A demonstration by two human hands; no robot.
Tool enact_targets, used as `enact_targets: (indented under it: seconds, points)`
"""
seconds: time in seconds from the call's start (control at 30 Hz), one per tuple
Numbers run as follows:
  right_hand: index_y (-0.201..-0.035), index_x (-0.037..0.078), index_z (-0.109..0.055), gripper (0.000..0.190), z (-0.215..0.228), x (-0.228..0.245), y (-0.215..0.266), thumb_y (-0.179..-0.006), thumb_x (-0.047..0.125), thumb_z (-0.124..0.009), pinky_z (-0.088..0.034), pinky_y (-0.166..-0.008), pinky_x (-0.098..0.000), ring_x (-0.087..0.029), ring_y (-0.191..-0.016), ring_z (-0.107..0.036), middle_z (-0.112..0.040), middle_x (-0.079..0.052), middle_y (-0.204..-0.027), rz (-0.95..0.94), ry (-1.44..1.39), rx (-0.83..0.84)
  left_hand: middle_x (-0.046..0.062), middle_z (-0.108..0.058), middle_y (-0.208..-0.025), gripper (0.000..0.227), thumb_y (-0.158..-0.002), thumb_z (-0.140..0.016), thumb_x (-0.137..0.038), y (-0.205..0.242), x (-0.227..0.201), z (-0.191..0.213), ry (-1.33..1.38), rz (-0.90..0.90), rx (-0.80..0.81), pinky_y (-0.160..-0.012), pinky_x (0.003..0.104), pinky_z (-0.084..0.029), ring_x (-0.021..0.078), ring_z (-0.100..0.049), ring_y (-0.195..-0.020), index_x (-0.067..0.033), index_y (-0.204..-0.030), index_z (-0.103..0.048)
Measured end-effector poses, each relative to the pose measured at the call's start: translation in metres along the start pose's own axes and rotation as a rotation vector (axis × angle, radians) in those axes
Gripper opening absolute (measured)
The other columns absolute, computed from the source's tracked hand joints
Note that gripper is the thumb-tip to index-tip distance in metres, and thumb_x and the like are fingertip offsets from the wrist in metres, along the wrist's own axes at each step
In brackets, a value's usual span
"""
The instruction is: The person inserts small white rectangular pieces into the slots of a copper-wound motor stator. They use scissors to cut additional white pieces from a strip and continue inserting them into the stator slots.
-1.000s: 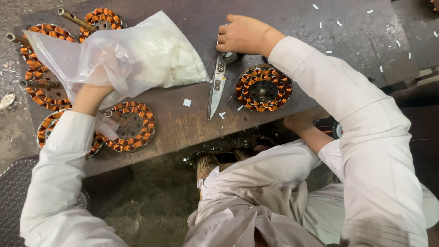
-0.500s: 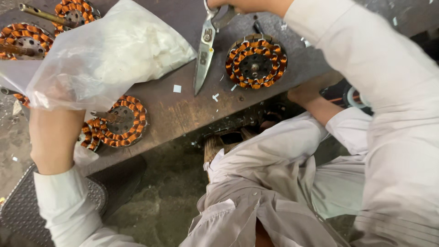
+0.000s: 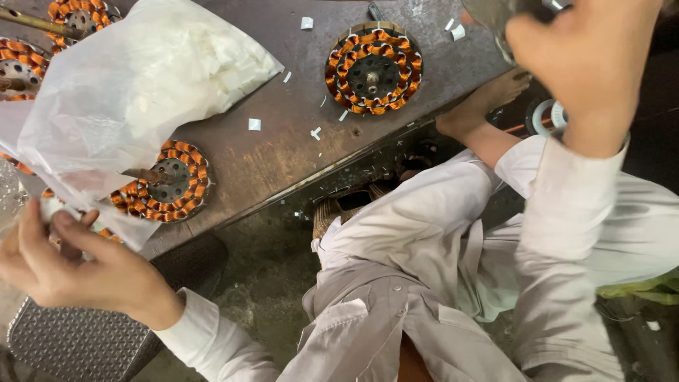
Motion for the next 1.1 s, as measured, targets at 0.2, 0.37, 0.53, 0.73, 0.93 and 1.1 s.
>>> enact_targets:
  seconds: [0.2,0.37,0.53,0.73,0.93,1.1]
  points:
    - [-0.094,0.010,-0.059,0.030,-0.091,0.014,0.112,-0.079,0.009,-0.085,-0.058,-0.073,-0.0208,-0.005,-0.077,-0.068,-0.066,0.006,-0.086,-0.446,-0.962,-0.156,0.014,-0.065,-0.118,0.022,-0.111,-0.066,0.003,0.043,-0.088,-0.082,0.485,-0.005,0.275,-0.082,0.027,-0.061,0.0217,-0.068,-0.102,-0.0012,-0.133,-0.069]
    - [-0.086,0.004,-0.062,0.030,-0.163,0.087,0.203,-0.079,0.010,-0.090,-0.044,-0.070,-0.0298,-0.013,-0.080,-0.056,-0.059,-0.003,-0.086,-0.209,-0.945,0.016,0.014,-0.063,-0.106,0.022,-0.097,-0.070,0.000,0.062,-0.096,-0.187,0.603,0.210,0.682,-0.066,0.028,-0.060,0.0166,-0.072,-0.079,-0.0002,-0.119,-0.070]
    - [-0.086,0.004,-0.071,0.027,-0.210,0.124,0.249,-0.073,0.012,-0.093,-0.047,-0.064,-0.0298,-0.016,-0.072,-0.061,-0.069,-0.008,-0.081,-0.122,-0.986,0.294,0.012,-0.068,-0.104,0.032,-0.093,-0.076,-0.001,0.064,-0.077,-0.208,0.547,0.138,0.742,-0.079,0.031,-0.059,0.0208,-0.071,-0.091,-0.0024,-0.125,-0.070]
    - [-0.111,0.000,-0.068,0.029,-0.242,0.126,0.287,-0.087,0.009,-0.083,-0.053,-0.077,-0.0273,-0.009,-0.085,-0.066,-0.070,-0.004,-0.093,-0.256,-1.305,0.442,0.011,-0.067,-0.125,0.050,-0.093,-0.059,0.013,0.072,-0.056,-0.193,0.843,0.232,0.787,-0.094,0.028,-0.061,0.0188,-0.073,-0.112,-0.0026,-0.140,-0.058]
    - [-0.091,0.001,-0.060,0.023,-0.273,0.093,0.310,-0.091,0.008,-0.081,-0.039,-0.047,-0.0226,-0.006,-0.052,-0.053,-0.060,-0.002,-0.068,-0.525,-1.377,0.525,0.011,-0.070,-0.112,0.029,-0.092,-0.072,0.012,0.090,-0.058,-0.168,0.730,0.281,0.518,-0.089,0.027,-0.063,0.0174,-0.074,-0.103,0.0001,-0.119,-0.071]
    - [-0.093,0.003,-0.062,0.021,-0.287,0.083,0.315,-0.093,0.018,-0.077,-0.038,-0.045,-0.0229,-0.005,-0.049,-0.051,-0.060,0.001,-0.067,-0.638,-1.497,0.601,0.010,-0.073,-0.098,0.024,-0.090,-0.077,0.007,0.096,-0.062,-0.153,0.575,0.166,0.360,-0.078,0.028,-0.058,0.0185,-0.071,-0.088,-0.0009,-0.113,-0.075]
Point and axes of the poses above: each hand's wrist, its own y-axis away from the middle knuckle, its own z-axis out of the back of the hand, x = y × z, the point moved 4 cm from there along -y, towards the middle knuckle
